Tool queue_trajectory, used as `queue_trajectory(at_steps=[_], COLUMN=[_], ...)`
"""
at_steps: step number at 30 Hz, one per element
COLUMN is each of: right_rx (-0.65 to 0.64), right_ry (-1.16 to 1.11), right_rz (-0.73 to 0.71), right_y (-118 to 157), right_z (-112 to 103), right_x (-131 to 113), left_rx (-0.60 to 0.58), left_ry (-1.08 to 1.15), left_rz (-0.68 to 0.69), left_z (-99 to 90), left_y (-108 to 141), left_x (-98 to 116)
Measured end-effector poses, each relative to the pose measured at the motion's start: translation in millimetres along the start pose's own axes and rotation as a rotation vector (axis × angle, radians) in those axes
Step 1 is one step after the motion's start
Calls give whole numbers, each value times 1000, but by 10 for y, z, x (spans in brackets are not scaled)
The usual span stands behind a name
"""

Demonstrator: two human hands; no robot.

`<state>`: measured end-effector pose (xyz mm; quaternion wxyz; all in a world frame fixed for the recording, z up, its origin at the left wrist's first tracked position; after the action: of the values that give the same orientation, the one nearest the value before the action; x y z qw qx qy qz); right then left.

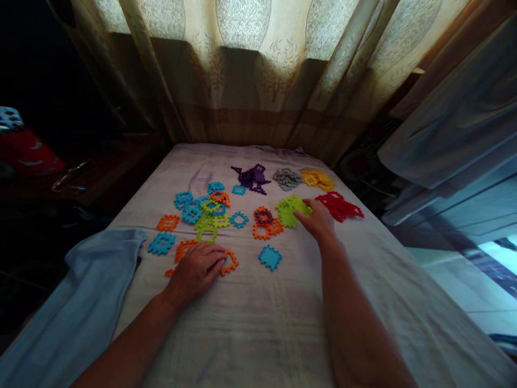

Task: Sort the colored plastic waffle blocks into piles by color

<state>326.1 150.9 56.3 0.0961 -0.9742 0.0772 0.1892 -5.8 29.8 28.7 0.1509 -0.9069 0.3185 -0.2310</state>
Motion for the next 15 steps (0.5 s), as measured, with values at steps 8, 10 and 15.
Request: queue_trajectory(at_steps=[8,10,15], right_rx=[2,17,29], right_ry=[101,99,18], right_rz=[21,1,-158], right_y=[22,28,136], right_z=[34,16,-12], right_x=[24,-23,-419], left_rx=[6,5,10], left_ry=[-23,-20,8], left_rz=[13,10,10], left_z=[2,-5,-30], left_y=[-3,-5,-11], left_x=[1,9,32])
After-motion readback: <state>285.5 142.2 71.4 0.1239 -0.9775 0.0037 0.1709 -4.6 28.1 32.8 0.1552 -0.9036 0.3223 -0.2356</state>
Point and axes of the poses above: each hand's wrist, its own y-axis away from the middle knuckle, its own z-axis out of the palm, x = y × z, the point moved 4 cm from there along -y, towards the middle knuckle, and after that the axes turned 6 degrees about -x, right-handed, at the moved point
